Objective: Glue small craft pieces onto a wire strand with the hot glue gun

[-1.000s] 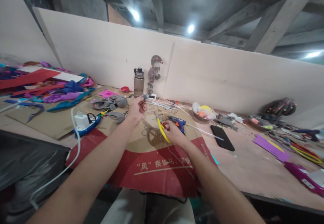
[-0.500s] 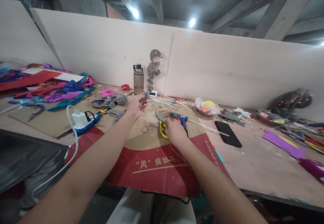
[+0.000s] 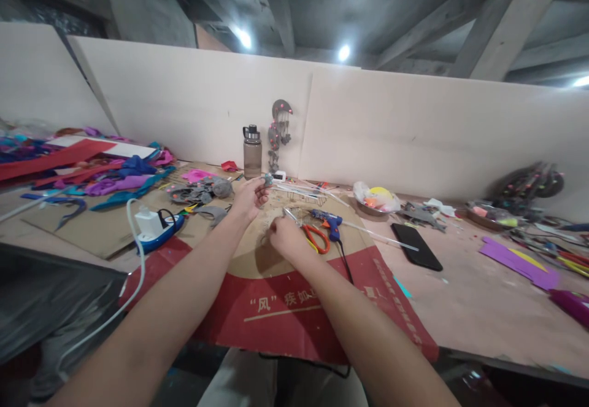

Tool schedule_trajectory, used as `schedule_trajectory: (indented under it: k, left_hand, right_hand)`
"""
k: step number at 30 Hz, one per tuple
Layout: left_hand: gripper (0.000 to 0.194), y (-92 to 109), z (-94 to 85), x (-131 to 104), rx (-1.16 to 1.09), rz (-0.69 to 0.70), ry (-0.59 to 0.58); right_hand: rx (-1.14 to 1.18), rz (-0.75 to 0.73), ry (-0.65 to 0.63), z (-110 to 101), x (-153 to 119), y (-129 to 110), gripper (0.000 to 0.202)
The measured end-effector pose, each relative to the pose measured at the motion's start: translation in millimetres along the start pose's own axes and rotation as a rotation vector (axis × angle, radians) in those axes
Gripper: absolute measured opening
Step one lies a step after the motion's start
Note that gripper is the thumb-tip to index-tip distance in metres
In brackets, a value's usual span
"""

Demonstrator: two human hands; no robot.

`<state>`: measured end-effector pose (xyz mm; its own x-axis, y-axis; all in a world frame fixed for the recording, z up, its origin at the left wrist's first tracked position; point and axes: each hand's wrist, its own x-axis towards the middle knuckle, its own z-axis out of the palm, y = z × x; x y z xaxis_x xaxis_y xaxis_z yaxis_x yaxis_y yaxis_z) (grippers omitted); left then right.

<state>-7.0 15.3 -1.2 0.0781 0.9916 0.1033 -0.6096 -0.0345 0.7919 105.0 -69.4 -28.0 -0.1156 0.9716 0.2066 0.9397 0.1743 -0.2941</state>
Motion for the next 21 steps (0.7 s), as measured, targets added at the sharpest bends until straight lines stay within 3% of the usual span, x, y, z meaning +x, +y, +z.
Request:
schedule_trajectory:
  k: [3, 4, 8, 11, 15, 18, 21]
  left_hand:
    - [0.006, -3, -0.4, 2, 0.022, -0.002, 0.008]
    - [0.005, -3, 0.0, 2, 0.043, -0.006, 0.008]
    - [0.004, -2, 0.7, -1, 0.311, -0.073, -0.057]
    - [0.012, 2, -4.7, -6, 0.657, -0.096, -0.234]
    - [0.012, 0, -23.1, -7, 0.851, -0.137, -0.454]
    - [0.016, -10, -37.8, -4, 0.945, -0.068, -0.464]
    - [0.017, -18, -42.7, -1, 1.017, -0.116, -0.516]
  right_hand:
    - [0.040, 0.015, 0.188, -12, 3, 24, 0.019]
    - [0.022, 0.042, 0.180, -16, 2, 33, 0.016]
    - [-0.108, 0.100, 0.093, -26, -5, 48, 0.015]
    - [-0.266, 0.119, 0.019, -28, -12, 41, 0.020]
    - [-0.441, 0.196, -0.126, -29, -19, 35, 0.039]
    - [-0.439, 0.161, -0.184, -25, -21, 40, 0.036]
    - [-0.398, 0.144, -0.168, -19, -20, 48, 0.029]
